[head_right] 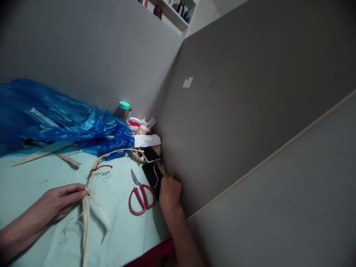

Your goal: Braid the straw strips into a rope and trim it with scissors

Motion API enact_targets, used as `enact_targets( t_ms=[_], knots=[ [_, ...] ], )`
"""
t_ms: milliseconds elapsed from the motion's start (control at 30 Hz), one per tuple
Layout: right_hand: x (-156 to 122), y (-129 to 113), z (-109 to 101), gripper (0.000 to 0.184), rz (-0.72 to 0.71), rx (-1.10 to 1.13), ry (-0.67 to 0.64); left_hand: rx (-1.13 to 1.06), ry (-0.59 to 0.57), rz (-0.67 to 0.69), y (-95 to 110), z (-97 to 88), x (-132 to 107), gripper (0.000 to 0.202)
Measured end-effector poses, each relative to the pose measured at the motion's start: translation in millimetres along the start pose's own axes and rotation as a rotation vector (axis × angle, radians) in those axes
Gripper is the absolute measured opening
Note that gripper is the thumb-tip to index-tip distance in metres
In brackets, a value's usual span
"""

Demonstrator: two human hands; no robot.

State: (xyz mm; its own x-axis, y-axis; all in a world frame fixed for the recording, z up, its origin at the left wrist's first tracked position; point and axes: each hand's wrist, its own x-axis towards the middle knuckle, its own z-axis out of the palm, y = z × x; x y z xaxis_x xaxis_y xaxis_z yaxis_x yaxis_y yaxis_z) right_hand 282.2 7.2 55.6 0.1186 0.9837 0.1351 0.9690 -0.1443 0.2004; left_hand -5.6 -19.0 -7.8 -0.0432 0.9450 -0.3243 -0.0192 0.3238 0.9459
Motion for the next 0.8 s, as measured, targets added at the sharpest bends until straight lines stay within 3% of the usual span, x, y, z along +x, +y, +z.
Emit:
enact_targets(
  t_ms=[167,233,300,367,433,567,667,800],
  knots=[
    [-12,14,-24,0.022,0.114,0.080,0.109,-0.068,0.009,-0.059,3,2.4,-5,0.046],
    [-19,20,-35,0.020,0.096,0.311,0.182,-0.089,-0.001,-0.073,5,2.3,-7,0.047],
    [-24,20,-43,0.018,-0.006,0.681,0.173,-0.104,-0.012,-0.063,7,2.3,-9,0.049],
    [-27,13,-46,0.019,-0.117,1.076,0.026,-0.113,-0.019,-0.029,11,3.1,-11,0.052],
    [-27,-3,-44,0.024,-0.183,1.370,-0.229,-0.107,-0.015,0.012,16,4.6,-15,0.056],
    [-23,-43,-31,0.030,-0.264,1.592,-0.680,-0.069,-0.034,0.042,24,7.8,-19,0.052],
    [-16,-68,-23,0.029,-0.371,1.593,-0.802,-0.034,-0.097,0.014,26,8.3,-17,0.036],
    [-1,-92,-17,0.024,-0.526,1.475,-0.803,0.010,-0.123,0.012,25,7.7,-14,0.027]
  ],
)
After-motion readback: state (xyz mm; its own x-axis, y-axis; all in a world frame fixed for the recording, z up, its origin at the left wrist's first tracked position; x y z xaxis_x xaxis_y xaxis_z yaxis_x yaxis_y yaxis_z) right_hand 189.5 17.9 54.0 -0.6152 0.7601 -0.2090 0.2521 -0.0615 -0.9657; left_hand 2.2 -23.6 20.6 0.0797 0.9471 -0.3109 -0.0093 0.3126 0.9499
